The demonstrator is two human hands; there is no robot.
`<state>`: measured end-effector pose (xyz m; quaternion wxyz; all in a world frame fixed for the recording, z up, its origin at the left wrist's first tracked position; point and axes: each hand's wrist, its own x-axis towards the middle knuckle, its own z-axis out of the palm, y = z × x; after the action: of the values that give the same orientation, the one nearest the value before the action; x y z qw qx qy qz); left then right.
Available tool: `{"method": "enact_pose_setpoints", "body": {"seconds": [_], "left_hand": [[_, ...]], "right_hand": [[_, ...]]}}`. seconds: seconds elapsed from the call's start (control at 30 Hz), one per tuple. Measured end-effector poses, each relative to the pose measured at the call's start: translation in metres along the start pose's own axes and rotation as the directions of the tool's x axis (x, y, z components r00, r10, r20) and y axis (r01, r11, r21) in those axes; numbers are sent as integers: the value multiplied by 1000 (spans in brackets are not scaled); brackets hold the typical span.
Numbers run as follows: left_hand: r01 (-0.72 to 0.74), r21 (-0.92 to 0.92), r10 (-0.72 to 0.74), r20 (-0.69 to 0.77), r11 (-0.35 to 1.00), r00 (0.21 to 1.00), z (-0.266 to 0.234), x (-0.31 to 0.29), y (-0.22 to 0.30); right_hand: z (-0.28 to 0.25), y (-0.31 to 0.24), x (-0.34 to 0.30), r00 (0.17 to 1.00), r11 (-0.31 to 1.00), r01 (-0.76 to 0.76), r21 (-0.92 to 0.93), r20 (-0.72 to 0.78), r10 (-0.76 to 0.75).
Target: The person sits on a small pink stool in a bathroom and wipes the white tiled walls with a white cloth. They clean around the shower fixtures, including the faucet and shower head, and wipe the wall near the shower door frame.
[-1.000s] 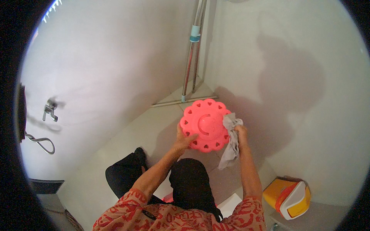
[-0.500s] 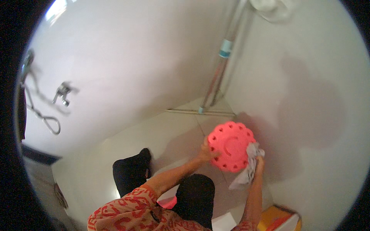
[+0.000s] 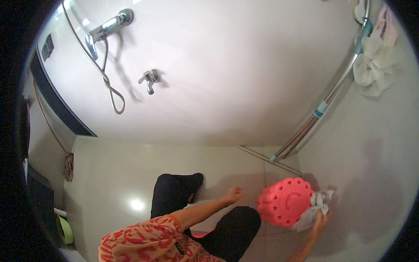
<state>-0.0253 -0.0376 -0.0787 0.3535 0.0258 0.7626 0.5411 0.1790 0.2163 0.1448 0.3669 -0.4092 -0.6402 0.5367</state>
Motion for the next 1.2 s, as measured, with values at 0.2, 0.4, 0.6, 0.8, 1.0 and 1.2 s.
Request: {"method": "enact_pose_setpoints", "body": {"seconds": [0.2, 0.4, 0.6, 0.8, 1.0, 1.2], "left_hand": [[-298, 476, -89, 636, 828, 767, -52, -87, -163], [-144, 443, -180, 609, 885, 773, -64, -148, -165], [-81, 401, -180, 572, 913, 800, -88, -157, -169], [-48, 391, -165, 492, 919, 855, -116, -82, -125], [-59, 411, -154, 467, 910, 871, -133, -5, -67], [-74, 418, -142, 462, 905, 876, -146, 29, -28]], "right_hand": [[95, -17, 21, 835, 983, 6, 182, 540, -105], [209, -156, -20, 720, 895, -269, 355, 691, -58], [269, -169, -29, 647, 723, -482, 496, 758, -88], [338, -214, -15, 752, 668, -135, 732, 515, -411], [432, -225, 3, 293, 311, 927, 209, 116, -949], [478, -250, 53, -50, -55, 969, -240, 27, -998]]}}
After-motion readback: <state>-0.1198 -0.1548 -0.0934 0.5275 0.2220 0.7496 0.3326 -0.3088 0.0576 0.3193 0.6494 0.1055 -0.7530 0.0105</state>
